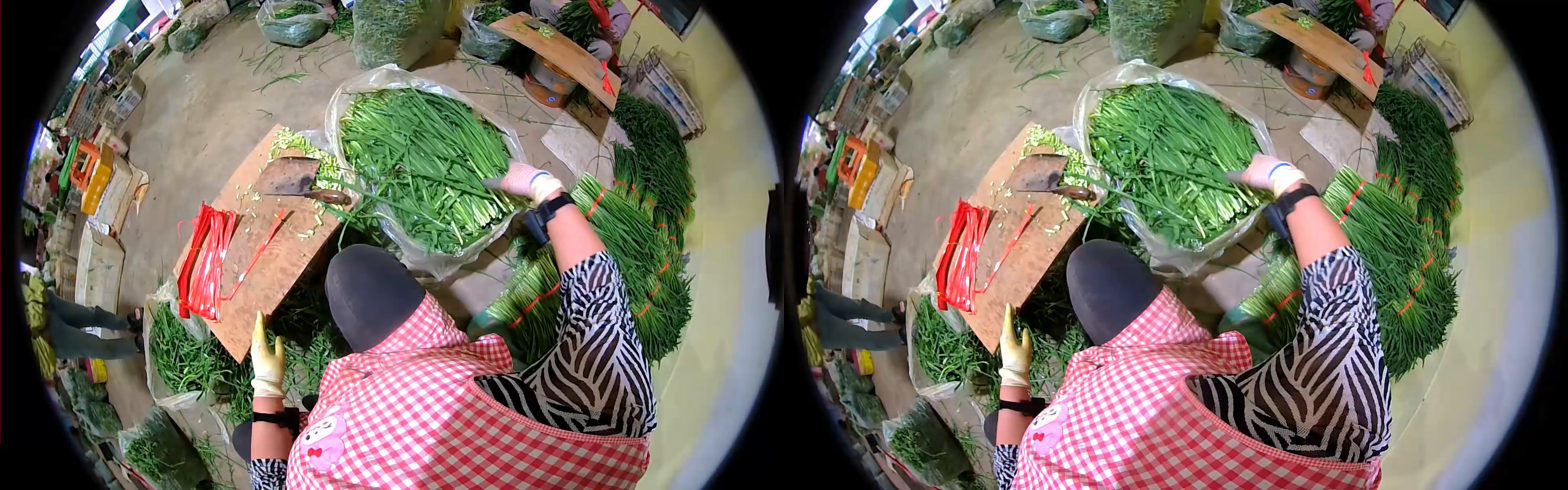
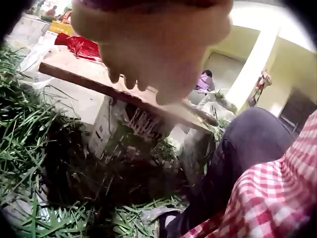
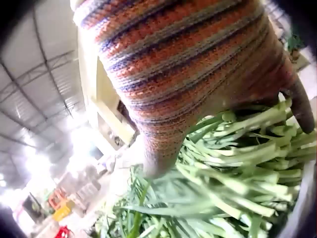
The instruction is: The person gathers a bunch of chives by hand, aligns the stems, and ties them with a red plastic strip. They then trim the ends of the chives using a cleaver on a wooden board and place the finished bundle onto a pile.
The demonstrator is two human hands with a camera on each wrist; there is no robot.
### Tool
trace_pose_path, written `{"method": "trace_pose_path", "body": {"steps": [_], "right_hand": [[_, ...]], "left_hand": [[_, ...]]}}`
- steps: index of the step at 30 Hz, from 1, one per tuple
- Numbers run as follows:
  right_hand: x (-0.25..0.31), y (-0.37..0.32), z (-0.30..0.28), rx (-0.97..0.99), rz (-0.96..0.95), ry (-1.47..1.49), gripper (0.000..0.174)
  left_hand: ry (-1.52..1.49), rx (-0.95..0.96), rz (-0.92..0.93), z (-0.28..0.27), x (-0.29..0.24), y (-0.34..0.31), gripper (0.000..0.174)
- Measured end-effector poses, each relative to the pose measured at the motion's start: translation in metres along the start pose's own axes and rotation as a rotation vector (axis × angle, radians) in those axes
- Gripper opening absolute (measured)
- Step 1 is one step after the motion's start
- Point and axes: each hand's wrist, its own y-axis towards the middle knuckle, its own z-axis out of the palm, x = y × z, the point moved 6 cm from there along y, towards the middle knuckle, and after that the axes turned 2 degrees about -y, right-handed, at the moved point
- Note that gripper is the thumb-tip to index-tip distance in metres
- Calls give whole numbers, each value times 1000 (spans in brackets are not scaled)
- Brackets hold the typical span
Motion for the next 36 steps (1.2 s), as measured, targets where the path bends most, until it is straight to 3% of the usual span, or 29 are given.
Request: {"method": "trace_pose_path", "body": {"steps": [2, 5, 7, 12, 13, 14, 16, 18, 19, 20, 22, 24, 25, 26, 29, 30, 32, 33, 36], "right_hand": [[-6, 13, 20, -74, 11, -110, 113], [-19, 27, 31, -112, 94, -156, 84], [-24, 33, 17, -131, 58, -145, 49], [-60, 49, -18, -45, 90, -202, 46], [-62, 45, -21, 29, 177, -123, 43], [-61, 46, -23, 41, 142, -98, 41], [-64, 31, -13, 114, 205, 194, 44], [-69, 41, 16, 203, 76, 444, 51], [-69, 39, 24, 196, 79, 533, 63], [-74, 48, 27, 145, 67, 411, 73], [-42, 12, 23, 190, 56, 543, 83], [-42, 29, 22, 99, -52, 240, 83], [-41, 31, 23, 7, 50, 125, 93], [-36, 28, 28, -14, 20, 132, 121], [-27, 26, 36, -102, 125, 4, 111], [-31, 35, 38, -172, 100, -30, 95], [-48, 56, 31, -72, 130, -39, 71], [-45, 44, 16, -85, 95, 6, 51], [-44, 35, -20, -86, 99, -46, 45]], "left_hand": [[-41, -1, -18, -1, 2, 1, 78], [-59, -26, -26, -4, 0, 5, 77], [-61, -21, -28, -7, -2, 5, 78], [-65, -12, -29, -6, 0, -1, 78], [-71, -17, -27, -6, 2, -3, 78], [-78, -23, -26, -5, 4, -4, 78], [-62, -33, -6, -4, 11, -5, 78], [-47, -32, -8, -4, 12, -6, 78], [-57, -22, -18, -4, 12, -6, 79], [-35, -17, -18, -4, 11, -7, 79], [11, -4, -14, -3, 11, -7, 79], [0, 13, -17, 0, 10, -6, 80], [15, 16, -4, 0, 9, -5, 80], [30, 19, 9, 1, 7, -4, 80], [-17, 20, 10, 5, 10, -1, 80], [-37, 27, -6, 6, 10, 0, 79], [-33, 29, -23, 5, 3, -1, 79], [-21, 30, -22, 4, 1, -1, 79], [-7, 36, -39, 2, 0, -1, 78]]}}
